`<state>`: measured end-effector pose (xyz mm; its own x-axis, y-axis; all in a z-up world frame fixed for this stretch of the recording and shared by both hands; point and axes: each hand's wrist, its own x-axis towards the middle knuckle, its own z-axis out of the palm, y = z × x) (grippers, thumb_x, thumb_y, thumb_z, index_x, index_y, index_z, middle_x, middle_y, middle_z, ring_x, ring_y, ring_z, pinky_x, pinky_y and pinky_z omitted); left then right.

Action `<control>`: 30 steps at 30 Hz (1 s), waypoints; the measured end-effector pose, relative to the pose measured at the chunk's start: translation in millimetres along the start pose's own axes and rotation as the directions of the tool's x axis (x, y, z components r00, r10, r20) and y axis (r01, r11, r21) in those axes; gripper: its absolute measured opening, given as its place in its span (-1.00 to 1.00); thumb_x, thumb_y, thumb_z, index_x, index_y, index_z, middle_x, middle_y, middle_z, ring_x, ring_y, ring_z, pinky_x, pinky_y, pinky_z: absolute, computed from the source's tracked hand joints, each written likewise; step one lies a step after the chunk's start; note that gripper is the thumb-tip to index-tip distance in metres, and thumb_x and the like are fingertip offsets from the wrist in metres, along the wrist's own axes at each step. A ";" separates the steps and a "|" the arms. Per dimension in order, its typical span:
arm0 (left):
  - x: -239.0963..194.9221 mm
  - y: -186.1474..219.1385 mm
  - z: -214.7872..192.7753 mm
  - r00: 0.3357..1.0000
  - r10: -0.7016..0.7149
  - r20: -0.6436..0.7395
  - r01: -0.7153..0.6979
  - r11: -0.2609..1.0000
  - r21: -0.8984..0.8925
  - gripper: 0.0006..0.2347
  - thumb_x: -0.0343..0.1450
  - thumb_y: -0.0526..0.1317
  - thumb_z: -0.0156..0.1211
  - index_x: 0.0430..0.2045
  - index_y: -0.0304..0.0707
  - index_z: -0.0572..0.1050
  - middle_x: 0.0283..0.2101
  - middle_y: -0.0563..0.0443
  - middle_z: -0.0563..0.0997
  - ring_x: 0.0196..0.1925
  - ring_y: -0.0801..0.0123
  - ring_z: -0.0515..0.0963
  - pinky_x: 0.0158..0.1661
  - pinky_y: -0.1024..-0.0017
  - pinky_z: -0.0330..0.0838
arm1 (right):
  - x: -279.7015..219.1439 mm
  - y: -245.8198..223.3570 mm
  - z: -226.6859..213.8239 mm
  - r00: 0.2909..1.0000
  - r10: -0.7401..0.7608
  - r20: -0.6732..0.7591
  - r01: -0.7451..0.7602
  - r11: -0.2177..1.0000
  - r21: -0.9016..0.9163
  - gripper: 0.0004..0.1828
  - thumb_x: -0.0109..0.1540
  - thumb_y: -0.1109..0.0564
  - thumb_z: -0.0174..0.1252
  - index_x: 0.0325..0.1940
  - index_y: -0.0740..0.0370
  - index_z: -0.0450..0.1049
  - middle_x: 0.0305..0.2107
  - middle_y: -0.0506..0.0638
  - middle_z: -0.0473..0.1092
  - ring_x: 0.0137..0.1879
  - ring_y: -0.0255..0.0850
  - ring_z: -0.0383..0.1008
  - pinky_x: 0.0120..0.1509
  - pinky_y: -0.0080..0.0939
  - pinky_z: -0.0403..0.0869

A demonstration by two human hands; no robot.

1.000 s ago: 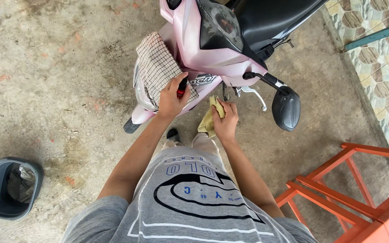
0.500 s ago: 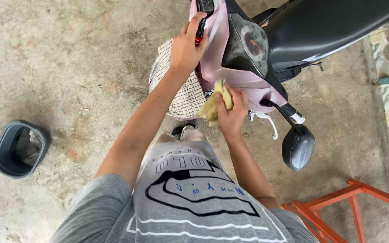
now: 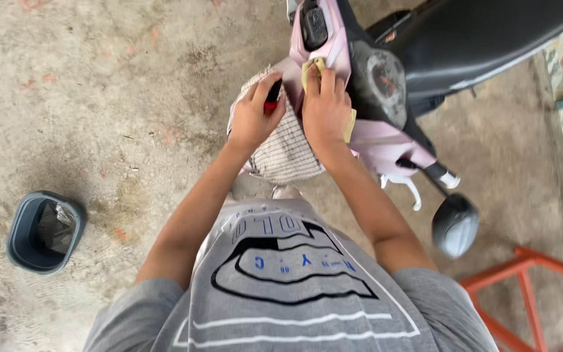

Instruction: The person cleans a pink and black motorcycle using a spray bottle and a yellow cloth. They wipe the handlebars, mirrors, dashboard, seat, rear suspension, and footrests. The person moves around the vehicle to access different parts, spraying the cleaner and wiping the surfaces systematically.

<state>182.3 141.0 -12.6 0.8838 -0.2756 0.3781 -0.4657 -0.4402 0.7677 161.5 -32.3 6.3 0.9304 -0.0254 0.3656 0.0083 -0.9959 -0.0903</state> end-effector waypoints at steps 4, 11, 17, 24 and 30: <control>12.2 -10.8 -25.5 0.996 0.066 0.063 -0.062 0.996 -0.059 -0.62 0.47 -0.26 0.29 0.18 -0.05 0.37 -0.03 -0.18 0.63 -0.09 -0.10 0.67 -0.11 0.14 0.59 | -1.0 5.2 4.2 0.974 0.223 -0.044 -0.220 0.974 0.056 -0.48 0.26 0.18 0.30 0.31 0.17 0.43 0.01 0.05 0.34 0.06 0.02 0.48 -0.03 0.00 0.53; 5.8 -43.6 -62.1 0.970 0.092 0.225 -0.046 0.979 -0.200 -0.61 0.48 -0.24 0.31 0.20 -0.03 0.38 -0.09 -0.16 0.64 -0.19 -0.03 0.69 -0.17 0.18 0.61 | -29.3 -57.9 60.0 0.985 0.174 0.024 -0.169 0.976 -0.140 -0.55 0.26 0.26 0.28 0.25 0.20 0.47 0.05 0.14 0.37 -0.01 0.08 0.49 -0.16 0.05 0.49; 0.0 -64.2 -78.6 0.968 0.121 0.221 -0.066 0.968 -0.242 -0.57 0.41 -0.24 0.34 0.18 -0.02 0.39 -0.03 -0.23 0.63 -0.25 -0.02 0.70 -0.25 0.20 0.62 | -19.2 -54.0 34.1 0.877 0.287 -0.386 -0.269 0.958 0.100 -0.49 0.23 0.26 0.22 0.29 0.18 0.44 0.07 0.17 0.30 0.12 0.17 0.45 0.19 0.08 0.50; 21.2 -65.2 -62.3 0.961 0.172 0.216 -0.140 0.978 -0.158 -0.57 0.44 -0.26 0.33 0.22 -0.03 0.38 0.00 -0.20 0.63 -0.13 -0.08 0.68 -0.15 0.16 0.62 | -11.2 -62.8 59.4 0.950 0.267 -0.164 -0.283 0.955 -0.088 -0.50 0.18 0.26 0.21 0.24 0.14 0.46 0.09 0.15 0.37 0.04 0.17 0.44 0.05 0.08 0.48; 50.3 -76.5 -63.4 0.949 0.245 0.198 -0.205 0.958 -0.199 -0.58 0.45 -0.27 0.32 0.22 -0.11 0.38 0.02 -0.19 0.62 -0.03 -0.09 0.66 -0.10 0.15 0.61 | -2.5 -56.1 33.3 0.791 0.495 -0.360 -0.432 0.868 0.245 -0.46 0.25 0.28 0.23 0.34 0.13 0.41 0.10 0.14 0.33 0.19 0.10 0.46 0.28 -0.01 0.51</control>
<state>265.3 215.0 -19.5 0.7159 -0.5388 0.4440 -0.6187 -0.1949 0.7611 170.9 26.5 -20.4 0.6081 -0.5440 0.5781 -0.3047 -0.8324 -0.4628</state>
